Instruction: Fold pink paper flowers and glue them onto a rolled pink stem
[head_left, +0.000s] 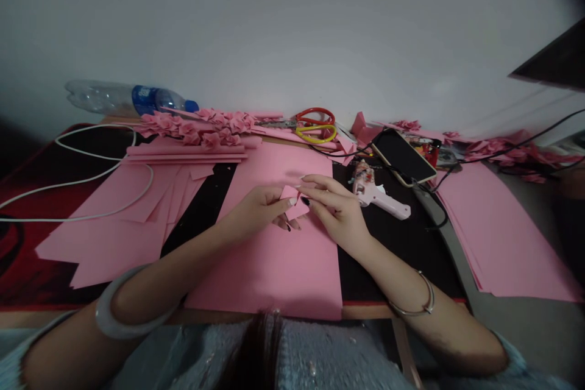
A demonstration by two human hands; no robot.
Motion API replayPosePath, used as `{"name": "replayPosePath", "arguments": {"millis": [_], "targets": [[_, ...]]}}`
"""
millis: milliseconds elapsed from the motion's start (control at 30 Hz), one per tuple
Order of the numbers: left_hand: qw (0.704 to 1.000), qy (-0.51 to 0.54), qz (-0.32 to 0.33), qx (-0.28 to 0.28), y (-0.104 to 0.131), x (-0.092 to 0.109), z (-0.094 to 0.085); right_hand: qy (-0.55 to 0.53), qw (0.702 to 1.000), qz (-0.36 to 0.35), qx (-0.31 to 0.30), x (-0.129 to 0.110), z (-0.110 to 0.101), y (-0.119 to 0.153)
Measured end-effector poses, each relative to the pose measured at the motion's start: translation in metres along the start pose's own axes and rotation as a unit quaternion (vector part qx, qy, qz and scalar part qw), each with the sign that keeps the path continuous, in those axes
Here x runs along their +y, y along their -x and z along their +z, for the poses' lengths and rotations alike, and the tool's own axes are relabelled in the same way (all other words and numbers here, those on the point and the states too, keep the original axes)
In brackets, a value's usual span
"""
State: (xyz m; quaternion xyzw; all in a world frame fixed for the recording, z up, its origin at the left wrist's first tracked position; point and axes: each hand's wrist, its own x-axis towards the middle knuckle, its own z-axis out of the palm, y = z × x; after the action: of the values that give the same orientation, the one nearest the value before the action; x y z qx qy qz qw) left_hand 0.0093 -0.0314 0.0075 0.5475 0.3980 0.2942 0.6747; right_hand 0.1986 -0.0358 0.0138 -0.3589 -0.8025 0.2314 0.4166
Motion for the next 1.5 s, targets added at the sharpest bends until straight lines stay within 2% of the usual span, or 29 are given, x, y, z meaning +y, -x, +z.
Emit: {"name": "replayPosePath", "arguments": {"millis": [167,400,567,1000,1300,1433,1500], "targets": [[0.999,0.030,0.016,-0.019,-0.0010,-0.0023,-0.0015,-0.013,0.999,0.002,0.030,-0.0019,-0.0007,-0.0004],[0.995,0.092,-0.032,-0.004,-0.0010,0.0030,0.0002,-0.029,0.999,-0.001,0.046,-0.0052,-0.0002,-0.0010],[0.988,0.142,-0.059,0.014,0.0002,0.0052,0.0019,-0.042,0.998,-0.009,0.036,-0.0080,-0.0004,-0.0020],[0.990,0.119,-0.063,0.035,-0.0002,0.0037,0.0010,-0.064,0.998,-0.019,0.011,-0.0035,-0.0034,-0.0021],[0.994,0.085,-0.052,0.037,-0.0006,0.0038,-0.0013,-0.067,0.997,0.026,0.001,-0.0059,-0.0036,-0.0025],[0.998,0.043,-0.033,0.041,-0.0009,0.0040,-0.0007,-0.100,0.988,0.104,0.056,-0.0052,-0.0001,-0.0010],[0.999,0.024,-0.027,0.039,-0.0008,0.0047,0.0003,-0.109,0.982,0.153,0.032,-0.0032,0.0018,-0.0001]]}}
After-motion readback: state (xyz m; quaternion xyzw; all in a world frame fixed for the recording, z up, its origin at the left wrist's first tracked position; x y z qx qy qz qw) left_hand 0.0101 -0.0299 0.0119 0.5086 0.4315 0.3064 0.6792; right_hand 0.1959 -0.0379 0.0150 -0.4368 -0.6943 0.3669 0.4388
